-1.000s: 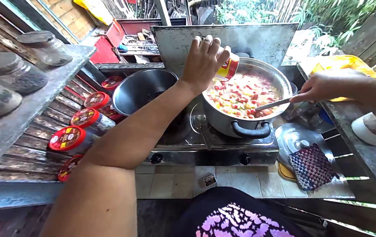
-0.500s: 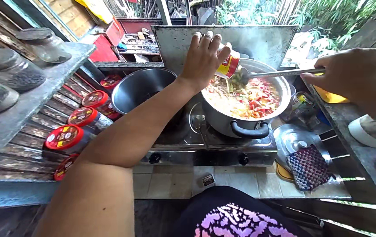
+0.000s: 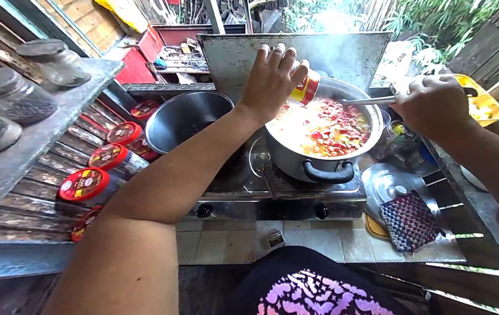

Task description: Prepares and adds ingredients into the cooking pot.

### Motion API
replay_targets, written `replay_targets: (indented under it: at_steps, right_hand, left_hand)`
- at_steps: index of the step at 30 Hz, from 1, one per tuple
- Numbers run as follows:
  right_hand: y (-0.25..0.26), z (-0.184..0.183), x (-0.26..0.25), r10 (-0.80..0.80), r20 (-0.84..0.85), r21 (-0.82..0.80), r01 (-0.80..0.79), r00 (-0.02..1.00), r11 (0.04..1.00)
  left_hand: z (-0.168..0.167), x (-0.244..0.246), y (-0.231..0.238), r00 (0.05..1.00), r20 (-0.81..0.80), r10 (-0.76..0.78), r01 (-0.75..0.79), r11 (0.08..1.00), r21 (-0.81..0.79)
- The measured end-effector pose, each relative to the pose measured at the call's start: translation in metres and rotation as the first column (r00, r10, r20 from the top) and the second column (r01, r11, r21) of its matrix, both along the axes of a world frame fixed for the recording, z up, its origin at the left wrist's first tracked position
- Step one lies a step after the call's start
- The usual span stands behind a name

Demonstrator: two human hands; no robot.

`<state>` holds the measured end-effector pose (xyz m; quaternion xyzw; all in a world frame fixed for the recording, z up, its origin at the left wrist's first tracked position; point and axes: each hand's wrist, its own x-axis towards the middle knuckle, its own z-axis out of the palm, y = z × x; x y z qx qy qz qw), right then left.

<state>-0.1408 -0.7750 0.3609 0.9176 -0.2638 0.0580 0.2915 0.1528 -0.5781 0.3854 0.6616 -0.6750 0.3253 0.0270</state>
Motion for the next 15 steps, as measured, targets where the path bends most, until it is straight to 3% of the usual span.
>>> replay_targets:
  at_steps: [4, 6, 7, 8, 9, 10, 11, 13, 15]
  right_hand:
    - [-0.003, 0.008, -0.007, -0.019, -0.006, 0.077, 0.019, 1.0, 0.997]
    - [0.023, 0.027, -0.003, -0.051, 0.015, 0.099, 0.049, 0.999, 0.994]
    - [0.059, 0.051, 0.011, -0.191, -0.045, 0.173, 0.196, 0.981, 0.965]
    - [0.102, 0.085, 0.036, -0.439, -0.211, 0.293, 0.485, 0.874, 0.824]
    - [0.118, 0.102, 0.052, -0.556, -0.33, 0.336, 0.645, 0.763, 0.686]
    - [0.104, 0.087, 0.037, -0.495, -0.242, 0.322, 0.55, 0.834, 0.77]
    - [0.065, 0.055, 0.01, -0.334, -0.105, 0.242, 0.35, 0.937, 0.905]
    - [0.015, 0.017, -0.014, -0.248, -0.035, 0.187, 0.25, 0.968, 0.95]
    - [0.009, 0.011, -0.014, -0.287, -0.093, 0.22, 0.301, 0.953, 0.928]
  left_hand:
    - [-0.002, -0.001, -0.002, 1.0, 0.006, -0.028, 0.028, 0.999, -0.035]
    - [-0.002, -0.003, -0.003, 1.0, 0.001, -0.021, 0.021, 0.999, -0.031]
    - [-0.002, -0.003, -0.003, 1.0, -0.002, -0.017, 0.017, 1.0, -0.024]
    - [-0.002, -0.004, -0.003, 1.0, -0.01, -0.019, 0.019, 1.0, -0.018]
    - [-0.002, -0.004, -0.003, 0.999, -0.024, -0.027, 0.026, 1.0, -0.012]
    - [-0.002, -0.004, -0.003, 0.999, -0.032, -0.03, 0.03, 1.0, -0.007]
    - [-0.003, -0.004, -0.003, 0.999, -0.028, -0.029, 0.028, 1.0, -0.003]
    - [-0.004, -0.005, -0.004, 1.0, -0.013, -0.028, 0.028, 1.0, -0.004]
    - [-0.004, -0.004, -0.005, 0.999, -0.019, -0.029, 0.029, 1.0, -0.007]
